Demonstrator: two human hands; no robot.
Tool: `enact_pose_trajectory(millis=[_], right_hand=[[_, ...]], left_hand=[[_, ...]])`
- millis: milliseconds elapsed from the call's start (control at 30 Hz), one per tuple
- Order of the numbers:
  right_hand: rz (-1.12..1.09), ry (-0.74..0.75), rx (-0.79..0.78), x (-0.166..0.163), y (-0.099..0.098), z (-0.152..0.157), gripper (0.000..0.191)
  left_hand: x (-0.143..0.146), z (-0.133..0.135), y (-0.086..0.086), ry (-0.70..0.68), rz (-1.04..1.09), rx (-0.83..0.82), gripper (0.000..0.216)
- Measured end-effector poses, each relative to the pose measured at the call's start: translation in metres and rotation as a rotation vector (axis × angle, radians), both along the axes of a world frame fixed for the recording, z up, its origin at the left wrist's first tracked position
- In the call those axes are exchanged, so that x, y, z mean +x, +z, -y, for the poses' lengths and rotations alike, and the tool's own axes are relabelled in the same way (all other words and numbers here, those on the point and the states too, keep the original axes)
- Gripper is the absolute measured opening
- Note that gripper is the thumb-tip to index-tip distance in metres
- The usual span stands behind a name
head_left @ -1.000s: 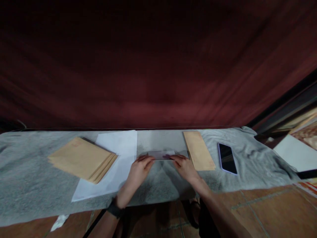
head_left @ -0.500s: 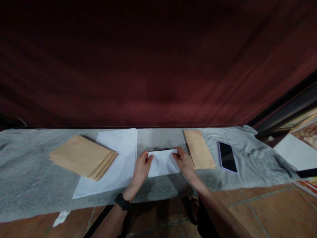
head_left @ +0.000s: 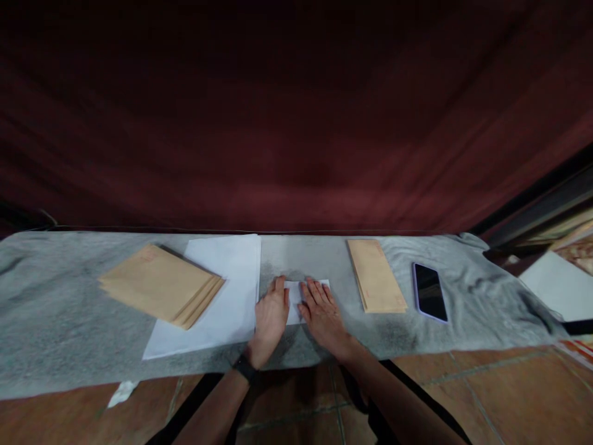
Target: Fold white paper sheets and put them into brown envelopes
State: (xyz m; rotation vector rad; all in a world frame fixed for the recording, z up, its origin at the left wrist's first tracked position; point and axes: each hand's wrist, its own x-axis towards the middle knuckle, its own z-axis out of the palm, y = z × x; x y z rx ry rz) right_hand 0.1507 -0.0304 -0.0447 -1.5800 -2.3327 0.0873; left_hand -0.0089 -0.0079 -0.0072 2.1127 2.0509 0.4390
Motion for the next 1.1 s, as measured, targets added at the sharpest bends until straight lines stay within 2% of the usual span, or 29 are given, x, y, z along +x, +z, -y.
enact_pose_trajectory(millis=[67, 133, 267, 433, 600, 800, 900, 1000, 1100], right_hand=[[0.017, -0.003, 0.016, 0.001, -0.003, 0.001, 0.054], [0.032, 0.006, 0.032, 0.002, -0.005, 0.002, 0.055], [0.074, 0.037, 0.050, 0.004, -0.006, 0.003, 0.061], [0.101, -0.005, 0.027, 0.010, -0.003, 0.003, 0.058], [0.066, -0.104, 0.034, 0.022, -0.005, 0.002, 0.057], [0.076, -0.139, 0.044, 0.037, -0.007, 0.003, 0.059], [0.081, -0.140, 0.051, 0.041, -0.009, 0.004, 0.060], [0.066, -0.135, 0.070, 0.044, -0.009, 0.003, 0.061], [0.048, -0.149, 0.083, 0.044, -0.007, -0.002, 0.061]], left_hand=[[0.003, 0.004, -0.001, -0.050, -0.034, 0.099, 0.041], [0.009, 0.009, -0.006, -0.156, -0.046, 0.189, 0.044], [0.018, 0.019, -0.023, -0.348, -0.040, 0.204, 0.058], [0.011, 0.022, -0.036, -0.320, -0.071, 0.172, 0.067], [0.000, 0.022, -0.037, -0.249, -0.061, 0.168, 0.071], [-0.004, 0.030, -0.039, -0.185, -0.068, 0.169, 0.067], [-0.007, 0.030, -0.034, -0.184, -0.067, 0.184, 0.063], [-0.024, 0.018, -0.016, -0.160, -0.069, 0.183, 0.059], [-0.062, -0.002, 0.010, 0.051, -0.096, 0.210, 0.058]])
